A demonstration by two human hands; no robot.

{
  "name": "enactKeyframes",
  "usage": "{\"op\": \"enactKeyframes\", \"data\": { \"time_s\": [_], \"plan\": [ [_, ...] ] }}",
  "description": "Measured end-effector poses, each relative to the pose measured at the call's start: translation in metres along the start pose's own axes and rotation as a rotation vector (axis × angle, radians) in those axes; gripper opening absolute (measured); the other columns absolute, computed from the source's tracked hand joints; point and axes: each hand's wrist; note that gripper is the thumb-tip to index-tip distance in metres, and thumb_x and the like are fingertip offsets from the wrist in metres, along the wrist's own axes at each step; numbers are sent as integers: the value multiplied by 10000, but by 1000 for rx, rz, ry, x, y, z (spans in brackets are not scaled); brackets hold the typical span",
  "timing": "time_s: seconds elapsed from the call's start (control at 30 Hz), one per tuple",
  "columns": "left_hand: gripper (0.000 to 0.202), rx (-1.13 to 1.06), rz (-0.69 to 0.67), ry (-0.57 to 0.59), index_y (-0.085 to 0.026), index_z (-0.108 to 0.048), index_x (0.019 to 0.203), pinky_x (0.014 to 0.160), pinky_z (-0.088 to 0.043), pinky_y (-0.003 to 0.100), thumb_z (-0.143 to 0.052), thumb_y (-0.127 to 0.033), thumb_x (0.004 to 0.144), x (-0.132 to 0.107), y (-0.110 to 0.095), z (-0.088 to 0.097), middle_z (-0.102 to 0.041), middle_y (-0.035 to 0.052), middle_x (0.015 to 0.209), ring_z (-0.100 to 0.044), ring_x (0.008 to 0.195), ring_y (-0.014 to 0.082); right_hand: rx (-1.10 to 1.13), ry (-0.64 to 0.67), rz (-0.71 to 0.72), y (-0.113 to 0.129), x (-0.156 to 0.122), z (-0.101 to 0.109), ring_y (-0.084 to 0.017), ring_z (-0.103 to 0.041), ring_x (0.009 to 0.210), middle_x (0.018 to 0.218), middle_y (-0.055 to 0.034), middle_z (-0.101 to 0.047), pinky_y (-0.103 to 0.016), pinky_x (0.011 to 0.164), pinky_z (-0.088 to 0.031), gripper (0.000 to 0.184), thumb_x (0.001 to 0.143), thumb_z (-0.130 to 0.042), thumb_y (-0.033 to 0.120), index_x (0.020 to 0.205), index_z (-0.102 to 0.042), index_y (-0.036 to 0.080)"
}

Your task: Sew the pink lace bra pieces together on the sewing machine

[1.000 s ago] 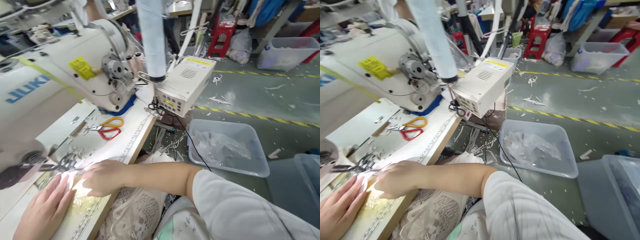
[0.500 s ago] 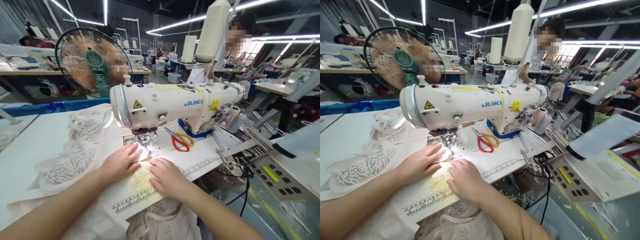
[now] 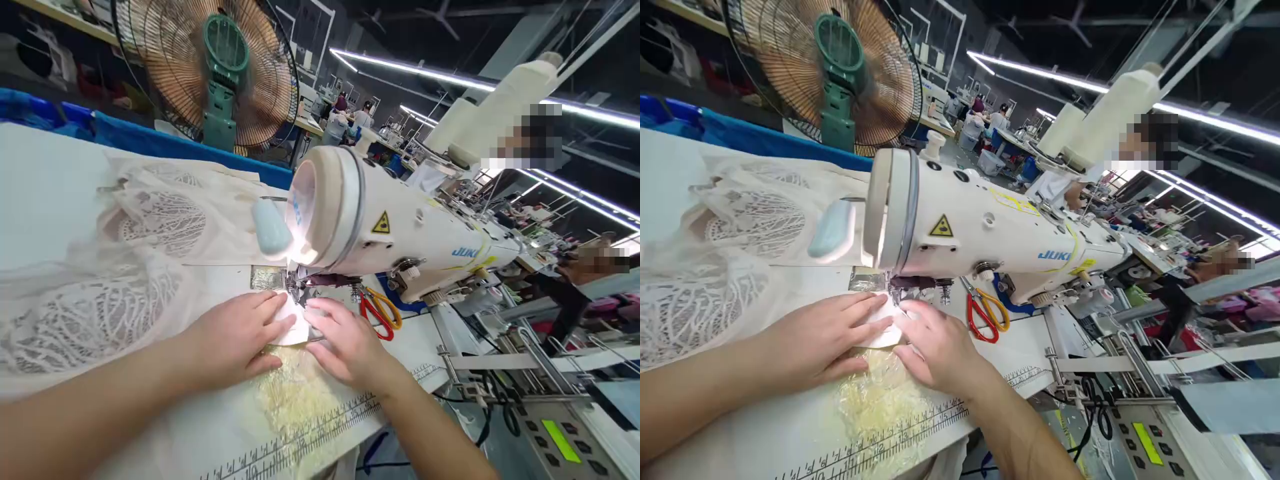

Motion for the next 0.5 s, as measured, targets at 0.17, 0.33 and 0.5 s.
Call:
{"op": "enactKeyframes", "data": {
  "time_s": [0.17, 0.33, 0.5],
  "plan": [
    [552, -14, -1, -8, -232, -545, 1292, 994, -447, 489, -545, -543, 836, -2, 1, -4, -512, 179, 1354, -487, 1227, 355, 67, 150, 91, -1, -3, 0, -172, -647, 946, 1144, -64, -668, -291, 739, -534, 255, 951, -434, 334, 1039, -623, 188],
    [546, -23, 47, 26, -254, -543, 1297, 1041, -415, 469, -546, -542, 834, -3, 3, -9, -496, 154, 1382, -462, 1266, 331, 67, 190, 100, 0, -2, 1, -160, -654, 935, 1153, -54, -674, -274, 722, -531, 260, 950, -430, 332, 1016, -632, 181],
    [529, 3, 15, -37, -228, -564, 1281, 996, -443, 481, -459, -556, 880, 0, 11, -8, -529, 180, 1345, -501, 1220, 352, 63, 202, 103, 0, -4, -1, -159, -655, 980, 1234, -48, -639, -283, 719, -537, 279, 954, -424, 325, 1098, -606, 169]
  ]
}}
Point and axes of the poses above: each hand's wrist, its own x-axis towards the middle knuckle, its own z-axis out of the back of the hand, y = z × x
